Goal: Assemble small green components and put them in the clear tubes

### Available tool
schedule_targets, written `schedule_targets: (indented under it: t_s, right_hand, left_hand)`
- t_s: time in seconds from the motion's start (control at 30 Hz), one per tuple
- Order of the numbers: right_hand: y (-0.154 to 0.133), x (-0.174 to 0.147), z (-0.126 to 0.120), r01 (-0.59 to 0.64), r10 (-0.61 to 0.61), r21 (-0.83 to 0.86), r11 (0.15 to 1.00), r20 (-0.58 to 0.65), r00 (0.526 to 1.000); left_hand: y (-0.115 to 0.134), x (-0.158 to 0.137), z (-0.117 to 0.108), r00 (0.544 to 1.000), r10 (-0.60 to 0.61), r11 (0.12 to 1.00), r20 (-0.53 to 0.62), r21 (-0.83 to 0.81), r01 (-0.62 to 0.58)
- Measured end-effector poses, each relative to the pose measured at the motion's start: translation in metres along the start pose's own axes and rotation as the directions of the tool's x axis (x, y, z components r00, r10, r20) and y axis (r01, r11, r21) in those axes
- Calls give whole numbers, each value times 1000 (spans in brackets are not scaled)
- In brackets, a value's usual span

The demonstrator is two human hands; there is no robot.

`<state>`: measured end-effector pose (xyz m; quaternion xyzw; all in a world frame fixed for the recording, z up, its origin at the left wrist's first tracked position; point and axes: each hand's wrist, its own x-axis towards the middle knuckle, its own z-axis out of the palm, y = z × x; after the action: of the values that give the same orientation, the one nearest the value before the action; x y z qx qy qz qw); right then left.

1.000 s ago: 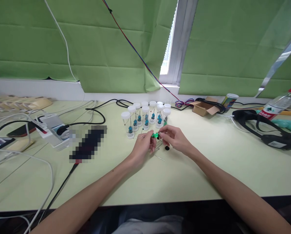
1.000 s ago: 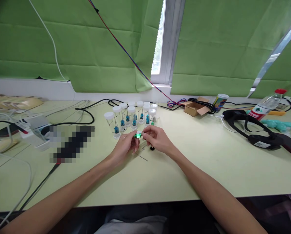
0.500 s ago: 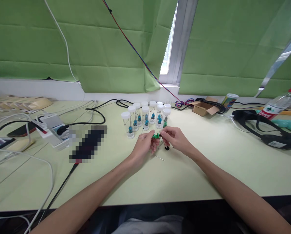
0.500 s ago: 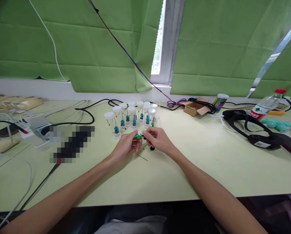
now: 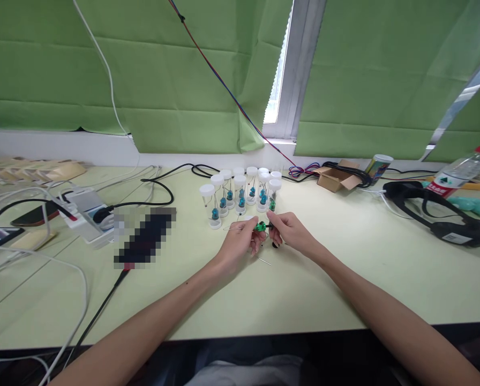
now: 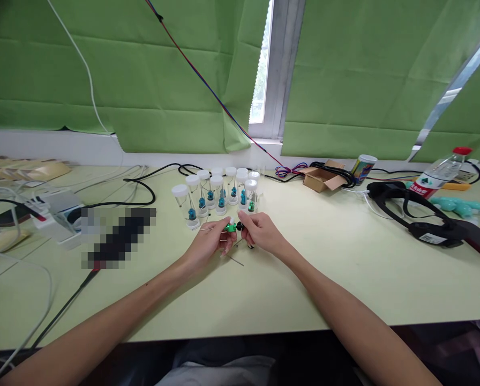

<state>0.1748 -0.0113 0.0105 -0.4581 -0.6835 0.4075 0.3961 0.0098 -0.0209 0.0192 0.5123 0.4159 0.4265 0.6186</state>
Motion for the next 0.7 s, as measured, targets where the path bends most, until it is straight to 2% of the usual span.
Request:
schedule_targets:
  t_s: [0.13, 0.3, 0.5, 0.7]
  right_hand:
    - [2, 1, 1, 15, -15, 4, 1000, -27, 1000]
    - [-5, -1, 0, 66, -57, 125, 990, -70, 996]
    - [-11, -4, -1, 127, -128, 177, 976, -7, 992]
    - [-10, -4, -1, 100, -103, 179, 979, 6, 995]
  left_hand:
    - [1, -1, 1, 1000, -13, 1000, -3, -23, 13]
    - [0, 0, -1, 999, -20, 998, -48, -63, 17]
    - [-2, 2, -4, 998, -3, 997, -61, -78, -2]
    - [-1, 3, -3, 998, -9, 997, -62, -80, 4]
